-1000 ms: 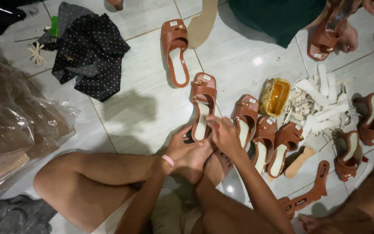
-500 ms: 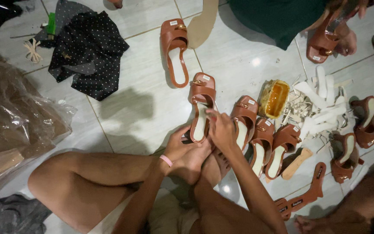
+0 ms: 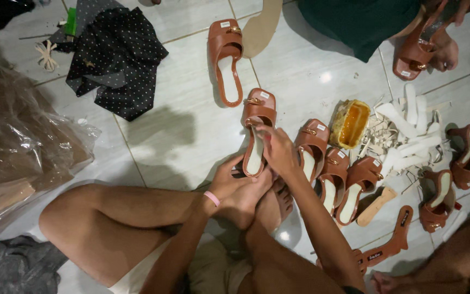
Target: The person inserts a white insole into a brown sandal and then uses a brush to apply a yellow substance from a container onto the insole. They repeat this process for multiple sandals, handling each one individually.
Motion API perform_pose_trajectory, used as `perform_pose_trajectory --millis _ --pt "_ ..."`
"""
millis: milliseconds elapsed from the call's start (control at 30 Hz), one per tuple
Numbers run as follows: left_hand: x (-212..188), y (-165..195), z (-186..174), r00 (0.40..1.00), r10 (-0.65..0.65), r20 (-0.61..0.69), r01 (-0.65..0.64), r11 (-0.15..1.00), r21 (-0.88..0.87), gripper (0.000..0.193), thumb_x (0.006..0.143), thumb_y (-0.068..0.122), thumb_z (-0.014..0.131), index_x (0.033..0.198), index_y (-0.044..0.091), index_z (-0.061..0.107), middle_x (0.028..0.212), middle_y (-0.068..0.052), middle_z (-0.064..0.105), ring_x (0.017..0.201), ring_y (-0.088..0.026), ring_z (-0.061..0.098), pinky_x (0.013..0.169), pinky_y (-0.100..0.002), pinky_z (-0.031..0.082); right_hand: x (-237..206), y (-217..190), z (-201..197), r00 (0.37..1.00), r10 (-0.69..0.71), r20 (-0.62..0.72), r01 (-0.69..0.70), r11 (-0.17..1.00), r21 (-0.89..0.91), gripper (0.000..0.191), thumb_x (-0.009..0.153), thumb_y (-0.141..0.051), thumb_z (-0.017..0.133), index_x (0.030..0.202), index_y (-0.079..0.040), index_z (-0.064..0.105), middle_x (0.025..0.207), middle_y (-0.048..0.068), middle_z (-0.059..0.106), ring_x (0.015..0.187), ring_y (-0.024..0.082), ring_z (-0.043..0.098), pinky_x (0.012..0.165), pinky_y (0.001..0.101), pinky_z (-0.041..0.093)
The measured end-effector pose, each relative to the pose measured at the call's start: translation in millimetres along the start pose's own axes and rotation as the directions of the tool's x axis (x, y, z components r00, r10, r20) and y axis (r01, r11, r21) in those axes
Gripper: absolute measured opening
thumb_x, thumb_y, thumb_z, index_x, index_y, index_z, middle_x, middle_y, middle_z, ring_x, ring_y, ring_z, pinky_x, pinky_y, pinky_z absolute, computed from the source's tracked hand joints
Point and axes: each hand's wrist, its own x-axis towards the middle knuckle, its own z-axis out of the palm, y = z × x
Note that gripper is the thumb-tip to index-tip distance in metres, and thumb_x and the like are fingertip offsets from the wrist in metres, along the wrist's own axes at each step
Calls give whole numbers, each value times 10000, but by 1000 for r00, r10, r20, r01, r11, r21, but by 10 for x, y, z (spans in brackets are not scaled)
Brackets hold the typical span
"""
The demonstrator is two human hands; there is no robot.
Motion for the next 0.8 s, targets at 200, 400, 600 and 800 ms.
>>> perform_pose_trajectory --millis 200,400,600,800 --pt "1 32 -2 999 -28 21 29 997 -74 811 731 93 890 1463 15 549 1335 -75 659 1170 -156 653 1015 -325 554 -583 -68 -163 990 -79 119 76 997 28 430 885 42 623 1269 -146 658 842 159 643 726 302 646 679 426 538" --pt "-12 80 8 999 -46 -4 46 999 -12 799 721 68 893 1444 12 560 1312 -74 666 1153 -147 651 995 -318 562 -490 -19 -208 990 122 71 -131 981 146 256 992 -23 621 1184 -182 682 1002 106 714 757 248 740 640 362 593" --pt "-16 25 2 1000 -30 3 30 999 -35 816 714 63 892 1455 14 552 1307 -74 657 1141 -149 657 981 -320 570 -198 38 19 999 19 39 -17 998 -57 343 938 26 625 1256 -91 679 856 186 620 767 323 664 687 432 542" --pt "4 -93 15 999 -48 8 48 992 -118 786 739 52 877 1459 14 564 1304 -81 660 1108 -152 673 959 -315 586 -787 -138 -142 983 -125 132 117 991 61 338 885 24 627 1198 -92 686 879 144 666 783 269 692 705 389 570"
